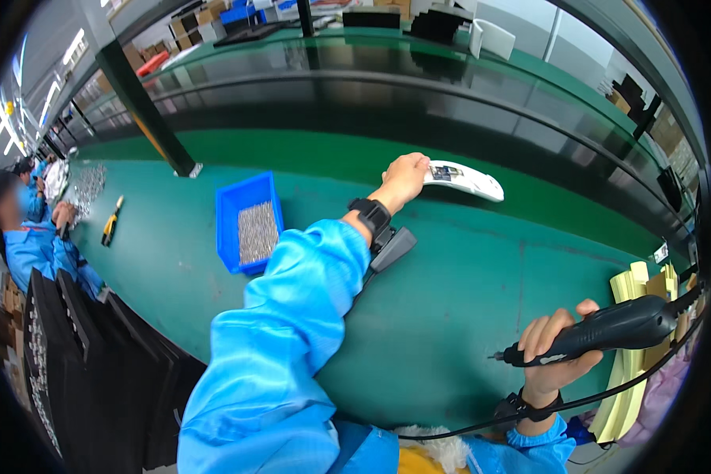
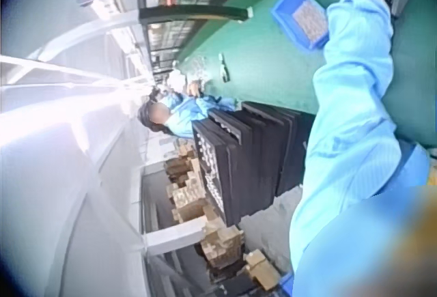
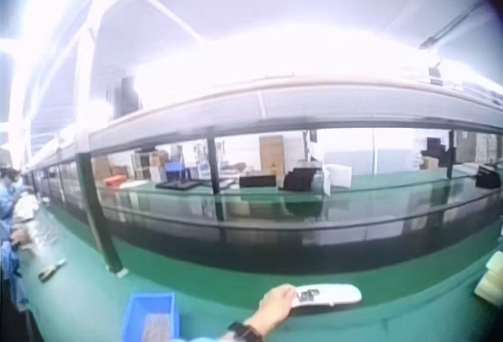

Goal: The recorder uses an electric screwdriver to attach screws to a white plastic electronic device shell containing a circuit board on a factory assembly line.

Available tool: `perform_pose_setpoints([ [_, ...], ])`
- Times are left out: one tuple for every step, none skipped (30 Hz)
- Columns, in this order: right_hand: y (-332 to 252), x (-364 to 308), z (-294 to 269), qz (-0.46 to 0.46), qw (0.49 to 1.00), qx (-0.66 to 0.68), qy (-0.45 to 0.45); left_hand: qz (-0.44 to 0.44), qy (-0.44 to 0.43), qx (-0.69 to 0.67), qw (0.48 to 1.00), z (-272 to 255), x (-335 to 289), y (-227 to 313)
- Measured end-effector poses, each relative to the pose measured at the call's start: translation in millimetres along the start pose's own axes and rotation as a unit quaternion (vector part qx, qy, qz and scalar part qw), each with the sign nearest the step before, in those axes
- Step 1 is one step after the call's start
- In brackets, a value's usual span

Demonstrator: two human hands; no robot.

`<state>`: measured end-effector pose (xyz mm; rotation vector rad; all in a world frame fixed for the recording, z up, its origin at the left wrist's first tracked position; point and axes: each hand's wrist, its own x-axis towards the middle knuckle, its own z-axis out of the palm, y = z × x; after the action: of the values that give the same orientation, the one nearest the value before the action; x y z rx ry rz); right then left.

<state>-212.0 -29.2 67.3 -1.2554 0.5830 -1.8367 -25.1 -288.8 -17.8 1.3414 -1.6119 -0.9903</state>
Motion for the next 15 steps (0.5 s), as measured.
perform_pose_setpoints([
  [4.2, 1.5, -0.8, -0.01, 1.0, -0.014, -0.002, -0.015, 0.013, 0.01, 1.0, -2.3, 18.3, -9.1],
  [6.8, 2.5, -2.0, -0.019, 0.999, -0.032, -0.001, -0.03, 0.022, 0.017, 0.999, -3.2, 31.7, -12.4],
  [7.5, 3.3, -1.5, -0.013, 0.999, -0.037, 0.006, -0.051, 0.03, 0.083, 0.995, -7.1, 41.8, -17.6],
  [8.2, 3.0, -2.7, -0.022, 0.999, -0.037, 0.009, -0.072, 0.035, 0.145, 0.986, -9.5, 45.6, -17.8],
  [8.0, 2.4, -4.2, -0.013, 0.999, -0.043, 0.01, -0.105, 0.073, 0.275, 0.953, -10.1, 36.3, 0.2],
  [8.0, 2.2, -4.0, -0.003, 0.999, -0.049, 0.01, -0.062, 0.116, 0.312, 0.941, -13.7, 40.0, -4.0],
  [6.6, 2.4, -4.4, 0.01, 0.999, -0.049, 0.001, -0.004, 0.139, 0.301, 0.943, -19.8, 35.7, 3.7],
  [5.5, 1.4, -4.4, 0.005, 0.999, -0.052, 0.006, 0.052, 0.162, 0.289, 0.942, -31.5, 29.3, 10.8],
  [4.6, 0.3, -7.1, 0.034, 0.999, -0.021, 0.005, 0.098, 0.125, 0.32, 0.934, -43.5, 18.6, 25.3],
  [6.2, -1.7, -9.5, 0.063, 0.998, 0.01, 0.006, 0.144, 0.087, 0.35, 0.922, -58.3, 4.7, 39.3],
  [9.3, -3.2, -11.3, 0.062, 0.998, 0.023, 0.018, 0.197, 0.096, 0.38, 0.899, -74.2, -11.1, 47.9],
  [9.2, -2.8, -11.5, 0.079, 0.996, 0.033, 0.021, 0.209, 0.11, 0.424, 0.874, -94.9, -31.2, 58.6],
  [9.6, -3.0, -12.3, 0.087, 0.995, 0.037, 0.031, 0.202, 0.134, 0.447, 0.861, -111.0, -51.5, 68.2],
  [9.0, -3.2, -10.5, 0.097, 0.994, 0.049, 0.032, 0.229, 0.209, 0.49, 0.814, -133.5, -71.7, 66.4],
  [11.2, -4.5, -12.6, 0.104, 0.993, 0.051, 0.026, 0.133, 0.224, 0.539, 0.801, -155.3, -82.0, 56.2],
])
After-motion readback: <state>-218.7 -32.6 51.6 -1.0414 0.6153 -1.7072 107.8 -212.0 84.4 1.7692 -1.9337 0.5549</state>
